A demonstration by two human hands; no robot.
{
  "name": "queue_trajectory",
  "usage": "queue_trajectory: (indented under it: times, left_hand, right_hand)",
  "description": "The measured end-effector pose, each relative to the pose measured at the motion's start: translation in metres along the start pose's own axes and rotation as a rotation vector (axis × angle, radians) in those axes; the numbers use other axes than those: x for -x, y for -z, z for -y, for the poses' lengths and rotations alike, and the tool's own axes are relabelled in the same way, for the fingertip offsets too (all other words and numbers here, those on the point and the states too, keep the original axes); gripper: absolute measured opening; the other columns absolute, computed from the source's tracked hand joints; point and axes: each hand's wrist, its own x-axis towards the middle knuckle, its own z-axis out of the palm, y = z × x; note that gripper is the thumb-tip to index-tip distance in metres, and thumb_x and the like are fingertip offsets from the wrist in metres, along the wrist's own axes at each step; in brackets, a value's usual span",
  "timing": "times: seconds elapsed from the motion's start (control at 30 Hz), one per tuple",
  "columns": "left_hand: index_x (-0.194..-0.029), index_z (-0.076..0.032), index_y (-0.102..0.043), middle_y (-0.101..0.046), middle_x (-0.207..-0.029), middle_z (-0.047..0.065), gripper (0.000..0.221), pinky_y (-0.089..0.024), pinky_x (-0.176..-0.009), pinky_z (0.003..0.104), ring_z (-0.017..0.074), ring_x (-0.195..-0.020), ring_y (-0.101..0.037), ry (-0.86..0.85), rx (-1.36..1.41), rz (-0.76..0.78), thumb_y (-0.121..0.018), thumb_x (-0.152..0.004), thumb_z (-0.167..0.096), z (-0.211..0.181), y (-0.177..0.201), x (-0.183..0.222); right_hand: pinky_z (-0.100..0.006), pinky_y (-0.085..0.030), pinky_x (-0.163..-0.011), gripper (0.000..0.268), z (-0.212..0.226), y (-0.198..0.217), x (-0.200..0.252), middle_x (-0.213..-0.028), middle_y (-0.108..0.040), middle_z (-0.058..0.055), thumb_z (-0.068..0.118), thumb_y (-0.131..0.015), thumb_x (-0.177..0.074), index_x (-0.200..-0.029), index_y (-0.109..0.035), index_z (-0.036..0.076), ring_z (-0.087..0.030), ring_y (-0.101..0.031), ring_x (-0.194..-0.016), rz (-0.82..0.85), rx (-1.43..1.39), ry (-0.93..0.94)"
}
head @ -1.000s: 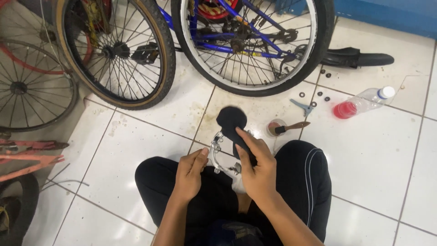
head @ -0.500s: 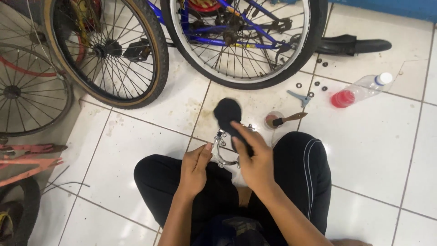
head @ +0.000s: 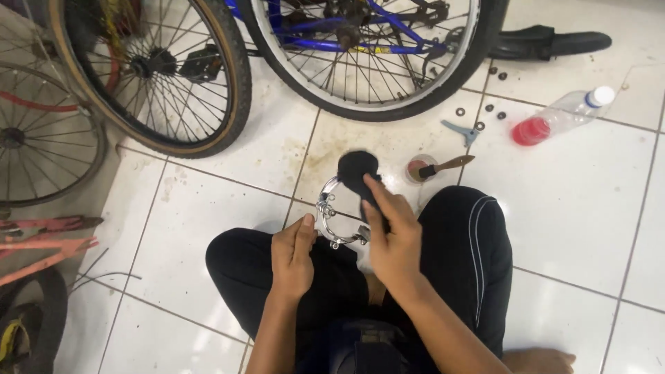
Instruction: Cleaning and polishing a bicycle brake caliper using a cloth and a brush with cleaning solution.
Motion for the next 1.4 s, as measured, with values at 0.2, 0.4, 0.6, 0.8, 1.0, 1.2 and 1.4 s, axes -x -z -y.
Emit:
queue_trajectory:
  times: [0.2,0.4,0.6,0.8,1.0,1.2,1.4]
  left_hand:
    - [-0.058,-0.009,-0.057,-0.048,-0.048,0.003,0.053,-0.042,-0.054,0.031,0.0142,-0.053,-0.04,0.016,0.016,-0.061,-0.043,-0.109,-0.017,0.006,0.007,0.004]
    - [-0.056,-0.012,-0.054,-0.041,-0.046,0.0,0.056,-0.036,-0.052,0.029,0.0124,-0.051,-0.034,0.014,0.083,-0.124,-0.043,-0.11,-0.018,0.015,0.017,0.002]
    - [-0.057,-0.012,-0.056,-0.045,-0.046,-0.001,0.055,-0.037,-0.052,0.027,0.0095,-0.052,-0.036,-0.02,0.076,-0.129,-0.044,-0.11,-0.017,0.04,0.019,-0.01]
    - [-0.058,-0.011,-0.055,-0.047,-0.044,0.003,0.059,-0.039,-0.05,0.028,0.0131,-0.049,-0.035,0.068,-0.024,-0.114,-0.036,-0.111,-0.028,0.032,0.021,-0.012]
    - [-0.087,0.012,-0.068,-0.058,-0.056,0.021,0.069,-0.049,-0.059,0.041,0.0225,-0.061,-0.05,0.099,-0.061,-0.11,-0.02,-0.109,-0.031,0.063,0.003,-0.013]
    - [-0.066,-0.008,-0.062,-0.05,-0.05,0.006,0.063,-0.035,-0.051,0.026,0.0132,-0.053,-0.039,0.156,-0.073,-0.132,-0.02,-0.109,-0.027,0.117,-0.005,-0.016]
    - [-0.075,-0.011,-0.056,-0.045,-0.06,-0.002,0.057,-0.032,-0.05,0.023,0.0103,-0.057,-0.037,0.206,0.044,-0.161,-0.013,-0.107,-0.029,0.049,-0.015,-0.023]
  right_hand:
    - [-0.035,-0.056,-0.09,0.032,0.005,0.001,-0.007,-0.122,-0.074,-0.019,0.007,-0.056,-0.104,-0.134,-0.063,-0.002,-0.023,-0.072,-0.105,-0.005,-0.143,-0.116]
    - [-0.032,-0.054,-0.076,0.032,0.009,-0.012,-0.005,-0.094,-0.075,-0.014,0.009,-0.059,-0.104,-0.134,-0.066,0.003,-0.018,-0.068,-0.083,-0.008,-0.039,-0.115]
    - [-0.034,-0.053,-0.076,0.031,0.024,-0.021,-0.005,-0.093,-0.076,-0.013,0.013,-0.061,-0.103,-0.132,-0.068,0.005,-0.013,-0.065,-0.082,0.016,-0.112,-0.176]
    - [-0.035,-0.052,-0.1,0.033,0.008,-0.019,0.001,-0.122,-0.071,-0.018,0.012,-0.057,-0.106,-0.135,-0.062,-0.002,-0.02,-0.067,-0.113,-0.225,-0.232,-0.268]
    - [-0.036,-0.055,-0.089,0.033,0.001,-0.04,0.031,-0.113,-0.079,-0.012,0.0,-0.067,-0.09,-0.123,-0.073,0.002,-0.026,-0.076,-0.104,0.122,-0.026,0.166]
    - [-0.029,-0.057,-0.078,0.04,-0.002,-0.04,0.022,-0.114,-0.076,-0.006,-0.001,-0.061,-0.094,-0.132,-0.069,0.011,-0.019,-0.069,-0.09,0.326,0.202,0.201]
    - [-0.034,-0.057,-0.079,0.035,-0.011,-0.033,0.03,-0.113,-0.076,-0.012,-0.003,-0.056,-0.098,-0.132,-0.066,0.001,-0.025,-0.07,-0.091,0.139,-0.004,0.029]
